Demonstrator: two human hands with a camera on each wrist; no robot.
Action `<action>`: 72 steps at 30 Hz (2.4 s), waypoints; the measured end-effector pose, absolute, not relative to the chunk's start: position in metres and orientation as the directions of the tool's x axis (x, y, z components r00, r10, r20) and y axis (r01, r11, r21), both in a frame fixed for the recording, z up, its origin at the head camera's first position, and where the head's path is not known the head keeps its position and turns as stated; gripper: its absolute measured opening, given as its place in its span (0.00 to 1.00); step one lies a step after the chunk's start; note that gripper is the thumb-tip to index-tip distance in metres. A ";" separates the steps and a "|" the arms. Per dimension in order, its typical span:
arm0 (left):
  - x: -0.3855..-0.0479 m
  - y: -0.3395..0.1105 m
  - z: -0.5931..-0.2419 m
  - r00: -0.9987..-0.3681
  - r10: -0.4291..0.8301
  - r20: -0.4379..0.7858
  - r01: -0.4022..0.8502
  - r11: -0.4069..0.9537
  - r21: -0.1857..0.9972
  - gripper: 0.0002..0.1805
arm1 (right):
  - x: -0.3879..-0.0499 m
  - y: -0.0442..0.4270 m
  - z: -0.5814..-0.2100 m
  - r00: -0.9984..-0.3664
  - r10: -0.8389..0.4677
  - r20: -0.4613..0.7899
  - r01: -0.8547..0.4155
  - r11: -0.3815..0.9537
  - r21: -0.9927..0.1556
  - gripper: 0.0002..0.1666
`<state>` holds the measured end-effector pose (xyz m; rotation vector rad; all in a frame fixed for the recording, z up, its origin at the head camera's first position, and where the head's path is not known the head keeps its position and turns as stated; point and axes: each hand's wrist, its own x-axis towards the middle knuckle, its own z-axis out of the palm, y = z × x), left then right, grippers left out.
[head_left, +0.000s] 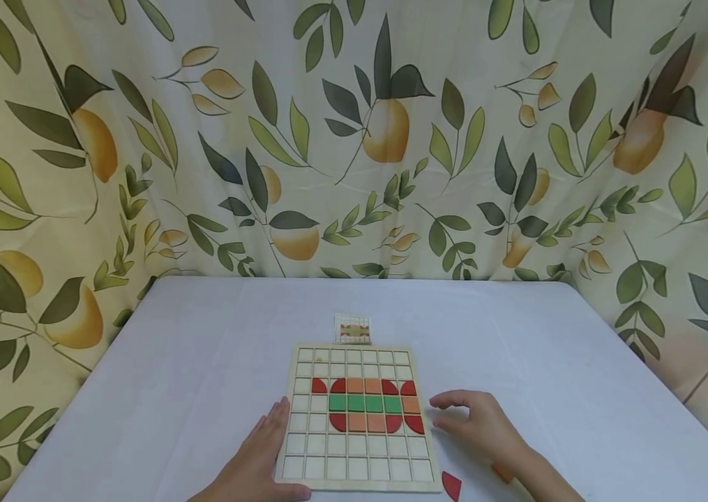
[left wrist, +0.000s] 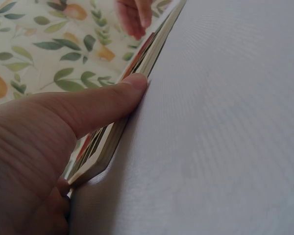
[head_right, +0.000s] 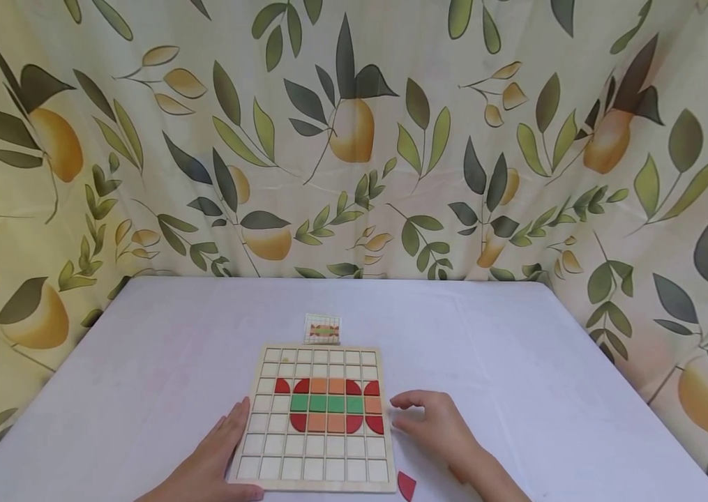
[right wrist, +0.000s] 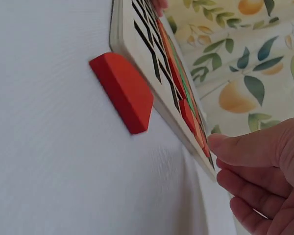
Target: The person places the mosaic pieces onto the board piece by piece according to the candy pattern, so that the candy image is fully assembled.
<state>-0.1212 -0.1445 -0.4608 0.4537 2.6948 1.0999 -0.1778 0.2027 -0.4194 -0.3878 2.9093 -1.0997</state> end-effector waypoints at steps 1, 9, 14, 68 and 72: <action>-0.121 -0.145 -0.461 -0.933 0.355 -0.061 0.212 0.677 0.705 0.70 | -0.176 0.205 -0.419 -0.970 -0.231 0.080 -0.226 0.725 -0.650 0.14; -0.120 -0.144 -0.459 -0.932 0.358 -0.060 0.214 0.675 0.706 0.70 | -0.168 0.226 -0.413 -0.966 -0.257 0.014 -0.202 0.724 -0.659 0.16; -0.120 -0.145 -0.461 -0.930 0.365 -0.033 0.236 0.666 0.708 0.70 | -0.166 0.253 -0.410 -0.912 -0.407 -0.052 -0.277 0.705 -0.653 0.19; -0.121 -0.143 -0.460 -0.940 0.325 -0.101 0.160 0.684 0.712 0.70 | -0.153 0.260 -0.432 -0.957 -0.285 0.050 -0.250 0.730 -0.635 0.17; -0.121 -0.143 -0.461 -0.940 0.325 -0.103 0.156 0.679 0.717 0.71 | -0.156 0.260 -0.433 -0.948 -0.310 0.070 -0.281 0.715 -0.640 0.18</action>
